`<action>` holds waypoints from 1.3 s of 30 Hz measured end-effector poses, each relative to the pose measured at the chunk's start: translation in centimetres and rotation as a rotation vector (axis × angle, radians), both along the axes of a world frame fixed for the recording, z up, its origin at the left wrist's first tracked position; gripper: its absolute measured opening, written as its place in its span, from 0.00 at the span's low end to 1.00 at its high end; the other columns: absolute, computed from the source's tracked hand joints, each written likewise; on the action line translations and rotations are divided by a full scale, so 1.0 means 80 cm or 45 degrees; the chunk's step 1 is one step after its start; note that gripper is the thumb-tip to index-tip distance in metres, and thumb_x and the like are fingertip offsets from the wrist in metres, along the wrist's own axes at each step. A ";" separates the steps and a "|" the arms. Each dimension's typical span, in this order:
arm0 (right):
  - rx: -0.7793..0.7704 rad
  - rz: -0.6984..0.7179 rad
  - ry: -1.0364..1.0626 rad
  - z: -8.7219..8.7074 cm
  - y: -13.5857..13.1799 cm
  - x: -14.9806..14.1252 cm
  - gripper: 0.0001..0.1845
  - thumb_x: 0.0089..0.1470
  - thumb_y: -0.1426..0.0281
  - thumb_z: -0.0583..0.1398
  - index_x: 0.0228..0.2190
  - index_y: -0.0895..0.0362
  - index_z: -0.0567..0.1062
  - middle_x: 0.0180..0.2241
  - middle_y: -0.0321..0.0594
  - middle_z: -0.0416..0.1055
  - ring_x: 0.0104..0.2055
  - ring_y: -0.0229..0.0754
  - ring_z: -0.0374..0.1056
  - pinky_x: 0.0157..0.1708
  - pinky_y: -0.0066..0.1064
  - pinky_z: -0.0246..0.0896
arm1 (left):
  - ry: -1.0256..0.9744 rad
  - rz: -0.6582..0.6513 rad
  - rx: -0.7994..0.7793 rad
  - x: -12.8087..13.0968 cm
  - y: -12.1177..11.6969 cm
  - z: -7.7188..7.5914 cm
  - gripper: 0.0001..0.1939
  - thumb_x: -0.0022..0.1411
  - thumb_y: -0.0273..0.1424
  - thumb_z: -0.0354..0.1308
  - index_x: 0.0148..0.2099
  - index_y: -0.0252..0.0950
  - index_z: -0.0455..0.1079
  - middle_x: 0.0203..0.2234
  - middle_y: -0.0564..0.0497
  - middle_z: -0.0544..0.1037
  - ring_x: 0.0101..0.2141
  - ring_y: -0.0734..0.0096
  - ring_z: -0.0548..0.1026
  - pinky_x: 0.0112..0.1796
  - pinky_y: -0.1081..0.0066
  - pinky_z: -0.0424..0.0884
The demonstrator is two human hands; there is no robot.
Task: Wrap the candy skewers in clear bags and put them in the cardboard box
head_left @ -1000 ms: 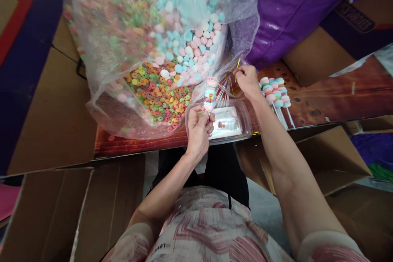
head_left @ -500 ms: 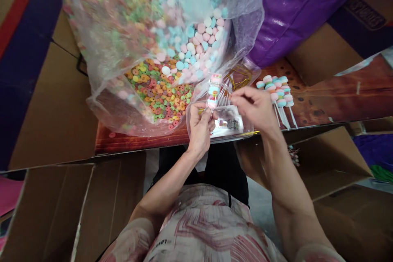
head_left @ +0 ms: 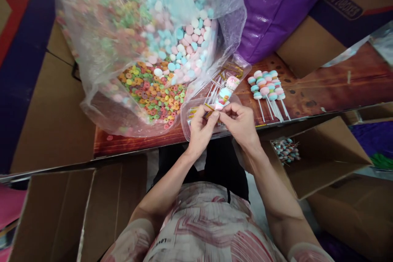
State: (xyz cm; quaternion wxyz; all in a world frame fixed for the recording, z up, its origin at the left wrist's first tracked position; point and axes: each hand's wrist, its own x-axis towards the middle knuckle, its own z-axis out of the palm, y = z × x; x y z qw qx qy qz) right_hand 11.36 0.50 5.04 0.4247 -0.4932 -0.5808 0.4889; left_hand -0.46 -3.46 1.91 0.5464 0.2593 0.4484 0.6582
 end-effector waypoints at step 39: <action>0.892 0.019 -0.493 -0.031 -0.028 0.030 0.14 0.69 0.72 0.55 0.44 0.50 0.80 0.42 0.43 0.80 0.44 0.45 0.77 0.45 0.38 0.74 | -0.449 -0.322 -0.304 -0.012 0.005 0.031 0.17 0.46 0.32 0.81 0.32 0.32 0.77 0.20 0.58 0.68 0.19 0.86 0.61 0.19 0.83 0.54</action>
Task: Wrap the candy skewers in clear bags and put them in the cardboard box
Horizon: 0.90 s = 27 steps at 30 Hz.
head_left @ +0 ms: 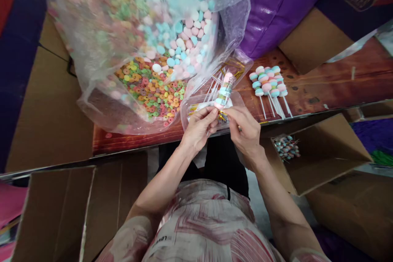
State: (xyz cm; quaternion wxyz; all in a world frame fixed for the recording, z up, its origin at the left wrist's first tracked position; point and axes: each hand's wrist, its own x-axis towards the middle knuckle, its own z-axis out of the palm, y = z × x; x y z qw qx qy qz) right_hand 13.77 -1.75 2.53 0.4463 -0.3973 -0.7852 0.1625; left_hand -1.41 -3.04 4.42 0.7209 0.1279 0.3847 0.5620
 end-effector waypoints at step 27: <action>0.075 -0.086 0.342 0.052 -0.010 -0.013 0.05 0.63 0.74 0.63 0.36 0.54 0.79 0.35 0.37 0.78 0.37 0.40 0.74 0.40 0.34 0.69 | 0.498 -0.017 0.424 0.011 -0.012 -0.008 0.28 0.65 0.59 0.59 0.31 0.40 0.79 0.36 0.48 0.82 0.48 0.60 0.77 0.55 0.61 0.70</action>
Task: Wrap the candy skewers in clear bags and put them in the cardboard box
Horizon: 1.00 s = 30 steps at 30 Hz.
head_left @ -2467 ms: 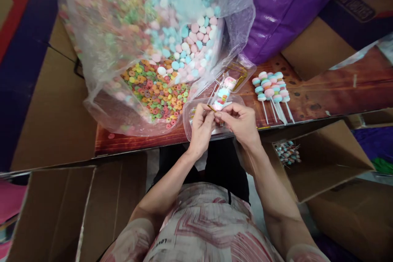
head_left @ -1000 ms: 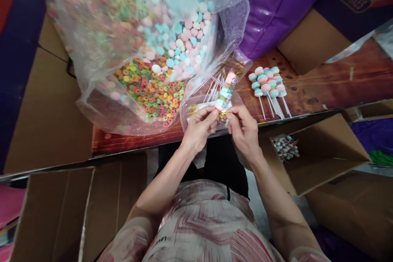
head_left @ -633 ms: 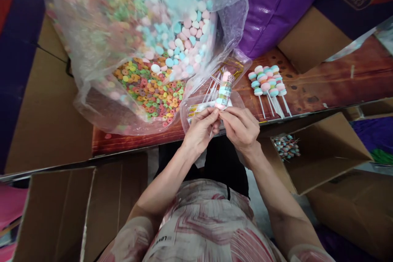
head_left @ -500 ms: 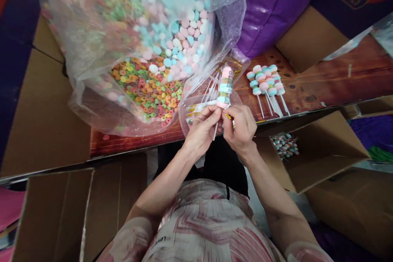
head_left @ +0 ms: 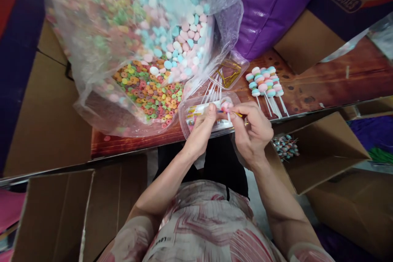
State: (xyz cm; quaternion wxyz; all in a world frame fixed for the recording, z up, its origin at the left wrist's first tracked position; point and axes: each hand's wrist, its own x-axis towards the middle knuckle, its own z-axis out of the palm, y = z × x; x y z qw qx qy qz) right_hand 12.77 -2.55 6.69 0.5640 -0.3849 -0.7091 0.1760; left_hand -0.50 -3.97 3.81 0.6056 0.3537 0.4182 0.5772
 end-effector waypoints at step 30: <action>-0.580 -0.389 0.569 -0.094 -0.042 0.103 0.09 0.61 0.60 0.67 0.36 0.53 0.80 0.25 0.34 0.71 0.24 0.37 0.64 0.25 0.30 0.58 | 1.159 0.165 0.311 -0.035 0.042 -0.043 0.08 0.62 0.27 0.62 0.32 0.42 0.79 0.33 0.48 0.78 0.36 0.61 0.75 0.45 0.62 0.70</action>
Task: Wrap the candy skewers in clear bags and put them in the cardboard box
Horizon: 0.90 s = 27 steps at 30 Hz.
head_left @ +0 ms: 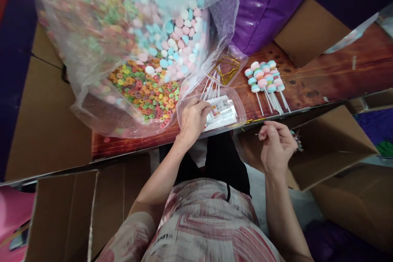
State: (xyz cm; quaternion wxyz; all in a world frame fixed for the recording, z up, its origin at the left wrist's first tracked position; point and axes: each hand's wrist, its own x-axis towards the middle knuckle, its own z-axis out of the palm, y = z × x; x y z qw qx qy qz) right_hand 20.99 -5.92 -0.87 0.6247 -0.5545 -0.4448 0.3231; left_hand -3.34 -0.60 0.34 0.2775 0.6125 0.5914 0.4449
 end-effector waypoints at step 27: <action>-0.025 0.381 -0.118 0.055 0.034 -0.119 0.22 0.63 0.57 0.62 0.23 0.55 0.66 0.22 0.30 0.58 0.26 0.34 0.52 0.27 0.29 0.53 | -1.831 0.246 -0.392 0.046 -0.028 0.040 0.18 0.40 0.32 0.82 0.24 0.36 0.73 0.25 0.58 0.78 0.29 0.79 0.76 0.36 0.74 0.72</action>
